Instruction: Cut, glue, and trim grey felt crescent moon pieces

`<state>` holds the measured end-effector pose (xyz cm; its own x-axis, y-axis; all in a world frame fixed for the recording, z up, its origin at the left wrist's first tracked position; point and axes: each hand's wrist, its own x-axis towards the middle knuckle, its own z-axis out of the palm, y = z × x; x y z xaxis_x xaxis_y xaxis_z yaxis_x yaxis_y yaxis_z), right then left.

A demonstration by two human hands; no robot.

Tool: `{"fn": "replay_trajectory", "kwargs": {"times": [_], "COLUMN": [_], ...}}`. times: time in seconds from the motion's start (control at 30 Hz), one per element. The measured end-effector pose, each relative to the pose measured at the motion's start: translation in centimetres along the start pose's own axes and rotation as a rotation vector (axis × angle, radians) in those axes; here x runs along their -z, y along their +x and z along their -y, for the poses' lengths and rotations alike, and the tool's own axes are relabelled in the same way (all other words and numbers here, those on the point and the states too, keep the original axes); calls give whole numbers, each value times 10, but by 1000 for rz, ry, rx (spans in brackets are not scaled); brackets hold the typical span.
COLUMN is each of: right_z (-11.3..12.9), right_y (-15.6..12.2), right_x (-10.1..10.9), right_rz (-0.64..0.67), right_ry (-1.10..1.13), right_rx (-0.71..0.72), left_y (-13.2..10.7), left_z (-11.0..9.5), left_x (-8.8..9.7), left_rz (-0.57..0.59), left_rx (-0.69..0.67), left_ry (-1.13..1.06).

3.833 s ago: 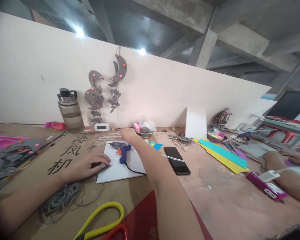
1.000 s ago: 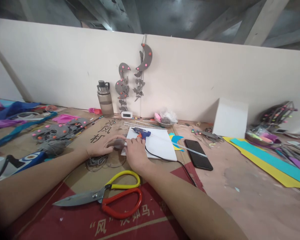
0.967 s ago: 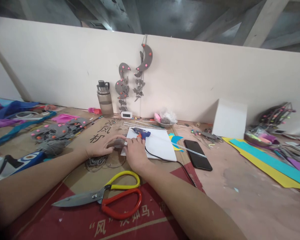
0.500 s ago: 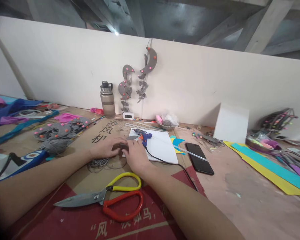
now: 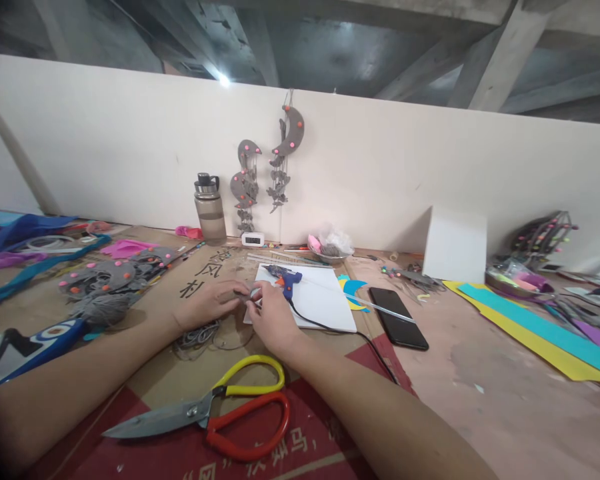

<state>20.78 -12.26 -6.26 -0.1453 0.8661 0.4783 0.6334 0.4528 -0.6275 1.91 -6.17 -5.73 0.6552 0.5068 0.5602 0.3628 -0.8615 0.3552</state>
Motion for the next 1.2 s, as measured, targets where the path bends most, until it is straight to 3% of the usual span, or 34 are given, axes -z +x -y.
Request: {"fn": "replay_trajectory", "kwargs": {"times": [0.17, 0.27, 0.4, 0.63, 0.8, 0.93, 1.1, 1.2], "right_z": [1, 5, 8, 13, 14, 12, 12, 14], "right_y": [0, -1, -2, -5, -4, -3, 3, 4], "right_x": [2, 6, 9, 12, 13, 14, 21, 22], "right_rz": [-151, -164, -116, -1, 43, -14, -175, -172], "right_ry": [231, 267, 257, 190, 304, 292, 178, 174], "right_rx": [30, 21, 9, 7, -63, -74, -47, -40], "left_y": [5, 12, 19, 20, 17, 16, 14, 14], "left_z": [-21, -37, -53, -53, -43, -42, -50, -59], "left_x": [11, 18, 21, 15, 5, 3, 1, -1], "left_rz": [-271, -409, -411, -500, -433, -408, -372, -324], "left_rx": [183, 373, 478, 657, 745, 774, 738, 708], "left_ry": [-69, -271, -717, -910, -1125, -1107, -911, -796]}}
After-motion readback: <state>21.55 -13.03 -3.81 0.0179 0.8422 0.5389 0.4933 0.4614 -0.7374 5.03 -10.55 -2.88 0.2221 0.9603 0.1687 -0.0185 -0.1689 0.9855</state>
